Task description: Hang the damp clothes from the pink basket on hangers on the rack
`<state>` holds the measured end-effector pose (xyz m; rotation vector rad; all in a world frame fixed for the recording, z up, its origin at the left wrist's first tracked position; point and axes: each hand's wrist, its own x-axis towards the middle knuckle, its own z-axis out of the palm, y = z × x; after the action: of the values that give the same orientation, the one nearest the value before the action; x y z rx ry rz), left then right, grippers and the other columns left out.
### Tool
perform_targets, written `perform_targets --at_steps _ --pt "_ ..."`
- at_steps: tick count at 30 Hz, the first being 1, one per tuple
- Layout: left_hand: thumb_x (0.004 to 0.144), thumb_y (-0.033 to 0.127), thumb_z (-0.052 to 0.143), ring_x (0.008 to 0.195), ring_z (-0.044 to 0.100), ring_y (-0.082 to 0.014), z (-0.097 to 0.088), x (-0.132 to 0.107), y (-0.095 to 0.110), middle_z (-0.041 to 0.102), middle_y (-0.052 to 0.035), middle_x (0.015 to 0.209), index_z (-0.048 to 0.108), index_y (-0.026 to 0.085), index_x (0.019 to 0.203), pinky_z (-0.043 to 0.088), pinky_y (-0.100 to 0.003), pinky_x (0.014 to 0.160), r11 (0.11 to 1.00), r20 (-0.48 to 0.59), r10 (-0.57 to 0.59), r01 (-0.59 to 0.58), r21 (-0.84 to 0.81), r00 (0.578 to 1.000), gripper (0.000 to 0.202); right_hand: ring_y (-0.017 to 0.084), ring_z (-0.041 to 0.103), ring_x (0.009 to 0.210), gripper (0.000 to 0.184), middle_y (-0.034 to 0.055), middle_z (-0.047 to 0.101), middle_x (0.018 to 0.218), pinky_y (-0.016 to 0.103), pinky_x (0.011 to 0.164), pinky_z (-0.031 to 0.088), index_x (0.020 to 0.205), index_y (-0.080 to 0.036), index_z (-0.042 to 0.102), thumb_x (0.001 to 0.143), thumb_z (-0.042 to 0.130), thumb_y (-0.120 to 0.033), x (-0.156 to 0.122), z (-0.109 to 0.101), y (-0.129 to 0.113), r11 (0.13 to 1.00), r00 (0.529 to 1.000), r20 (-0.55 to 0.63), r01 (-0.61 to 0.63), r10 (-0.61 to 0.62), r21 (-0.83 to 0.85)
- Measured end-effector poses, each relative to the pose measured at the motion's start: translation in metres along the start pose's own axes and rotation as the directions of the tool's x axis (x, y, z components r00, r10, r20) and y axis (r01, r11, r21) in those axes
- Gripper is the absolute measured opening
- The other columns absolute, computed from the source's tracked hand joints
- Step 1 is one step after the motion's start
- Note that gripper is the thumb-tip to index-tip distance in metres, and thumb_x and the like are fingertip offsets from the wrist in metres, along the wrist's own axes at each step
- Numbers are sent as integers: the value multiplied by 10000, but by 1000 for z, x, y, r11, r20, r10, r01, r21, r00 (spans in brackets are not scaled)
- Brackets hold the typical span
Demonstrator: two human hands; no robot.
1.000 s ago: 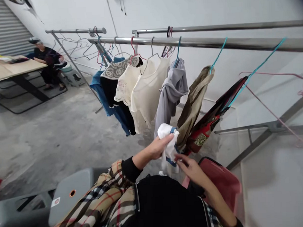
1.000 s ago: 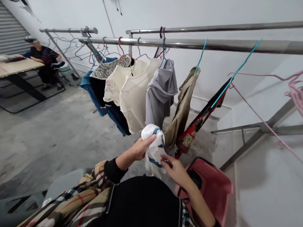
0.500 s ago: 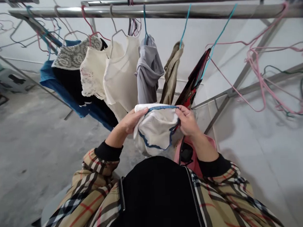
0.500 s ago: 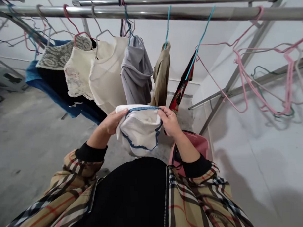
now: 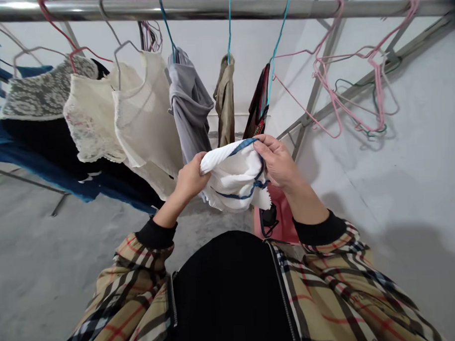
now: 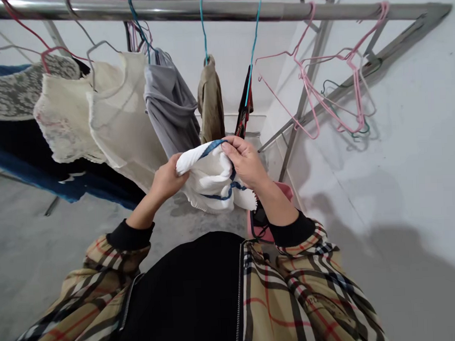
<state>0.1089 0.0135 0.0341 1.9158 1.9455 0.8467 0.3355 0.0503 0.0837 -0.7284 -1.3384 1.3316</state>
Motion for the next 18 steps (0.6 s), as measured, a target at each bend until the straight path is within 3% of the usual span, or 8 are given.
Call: perform_targets --at_steps 3,6,9,11,14,16,18 --pt "758 147 585 1174 537 -361 9 -5 -4 553 -147 1332 462 202 1370 458 -479 941 986 -121 16 4 169 992 627 99 597 731 268 -32 639 786 225 697 508 890 -227 640 783 702 -464 -8 -2 -5 997 991 -119 66 -68 -27" --pt "735 138 594 1208 495 -367 14 -10 -14 516 -174 1338 466 173 1368 437 -486 968 979 -207 2 40 198 978 647 107 605 777 213 -27 632 820 233 739 505 908 -242 621 820 660 -433 -15 -13 -5 986 953 -252 156 -167 -64" --pt "771 153 555 1078 574 -291 15 -11 -25 599 -139 1163 592 170 1206 458 -412 919 999 -299 -39 41 0 954 436 108 601 771 172 -29 616 805 229 725 490 908 -249 606 843 622 -408 -22 -29 1 971 916 -325 201 -233 -130" --pt "829 238 538 921 611 -220 15 -8 -28 644 -92 995 644 171 1050 480 -342 832 958 -303 -111 21 -287 946 255 107 586 723 175 -32 609 774 228 686 478 895 -243 604 847 603 -412 -29 -40 10 973 913 -347 164 -213 -166" --pt "841 421 567 708 590 -155 14 -3 -22 646 -35 784 641 172 950 477 -263 656 685 -131 -250 79 -724 959 282 106 549 657 213 -28 606 736 229 636 460 877 -217 614 841 589 -426 -42 -51 27 970 936 -334 26 -108 -241" --pt "808 490 612 640 577 -140 12 -3 -11 629 -17 708 632 170 929 463 -240 588 499 11 -264 146 -854 964 343 119 551 668 237 -14 615 753 249 649 468 906 -198 630 821 610 -418 -50 -51 38 925 973 -232 -75 -14 -371" --pt "780 521 651 626 586 -140 10 -5 4 617 -10 666 628 165 898 465 -235 573 397 129 -210 205 -895 969 376 153 593 777 319 23 646 876 299 744 495 1020 -188 643 773 669 -389 -56 -44 47 847 993 -104 -103 57 -522"
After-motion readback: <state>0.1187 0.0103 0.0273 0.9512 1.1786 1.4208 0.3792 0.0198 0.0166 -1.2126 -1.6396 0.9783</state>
